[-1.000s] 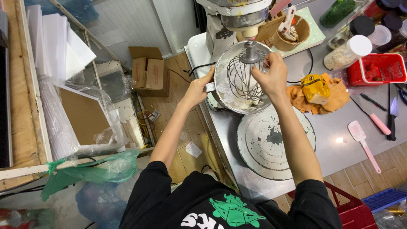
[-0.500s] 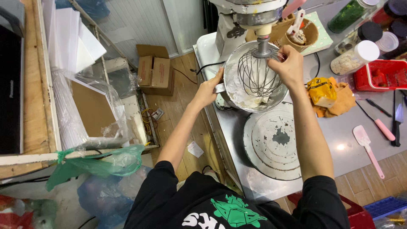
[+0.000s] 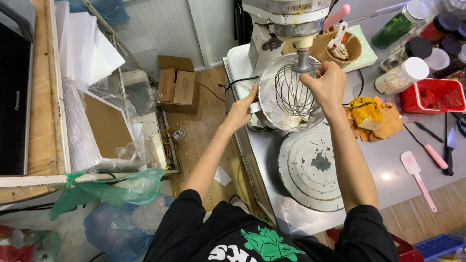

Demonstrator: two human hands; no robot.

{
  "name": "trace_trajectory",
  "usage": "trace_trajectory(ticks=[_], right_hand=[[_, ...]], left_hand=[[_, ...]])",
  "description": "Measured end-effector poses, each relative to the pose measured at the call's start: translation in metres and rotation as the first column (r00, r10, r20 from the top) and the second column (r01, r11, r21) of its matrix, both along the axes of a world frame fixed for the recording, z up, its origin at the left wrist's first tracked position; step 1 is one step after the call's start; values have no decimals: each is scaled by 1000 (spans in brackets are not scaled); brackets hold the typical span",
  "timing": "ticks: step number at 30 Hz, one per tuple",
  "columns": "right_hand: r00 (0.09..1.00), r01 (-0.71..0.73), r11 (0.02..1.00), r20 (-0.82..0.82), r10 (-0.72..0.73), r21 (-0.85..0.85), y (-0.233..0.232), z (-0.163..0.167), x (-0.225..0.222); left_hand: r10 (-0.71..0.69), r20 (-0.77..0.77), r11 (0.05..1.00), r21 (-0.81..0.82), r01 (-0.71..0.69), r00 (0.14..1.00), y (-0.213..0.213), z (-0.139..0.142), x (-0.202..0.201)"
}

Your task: The person mixes a white batter in a metal bowl using a spatula, then places the bowl in a freezer. They later attach a whisk to a stand mixer, lower the mixer head, and wipe the countertop. Finally, they unwrap several small cakes and place them on a tray.

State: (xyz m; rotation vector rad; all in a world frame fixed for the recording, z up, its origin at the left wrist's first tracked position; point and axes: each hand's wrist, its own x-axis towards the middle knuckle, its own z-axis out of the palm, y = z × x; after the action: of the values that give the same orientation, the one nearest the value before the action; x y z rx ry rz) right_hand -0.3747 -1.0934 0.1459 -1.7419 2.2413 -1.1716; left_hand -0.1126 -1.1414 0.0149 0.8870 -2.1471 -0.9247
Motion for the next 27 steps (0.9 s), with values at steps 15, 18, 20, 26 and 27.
trace_trajectory(ticks=[15, 18, 20, 26, 27], right_hand=[[971, 42, 997, -236, -26, 62, 18, 12, 41], [963, -3, 1000, -271, 5, 11, 25, 13, 63], [961, -113, 989, -263, 83, -99, 26, 16, 87], [900, -435, 864, 102, 424, 252, 47, 26, 194], [849, -525, 846, -17, 529, 88, 49, 27, 199]], left_hand=[[33, -40, 999, -22, -33, 999, 24, 2, -6], [26, -41, 999, -18, -26, 999, 22, 0, -7], [27, -16, 999, 27, -26, 1000, 21, -3, -8], [-83, -448, 938, 267, 222, 890, 35, -7, 16], [-37, -568, 858, 403, 317, 822, 35, -4, 21]])
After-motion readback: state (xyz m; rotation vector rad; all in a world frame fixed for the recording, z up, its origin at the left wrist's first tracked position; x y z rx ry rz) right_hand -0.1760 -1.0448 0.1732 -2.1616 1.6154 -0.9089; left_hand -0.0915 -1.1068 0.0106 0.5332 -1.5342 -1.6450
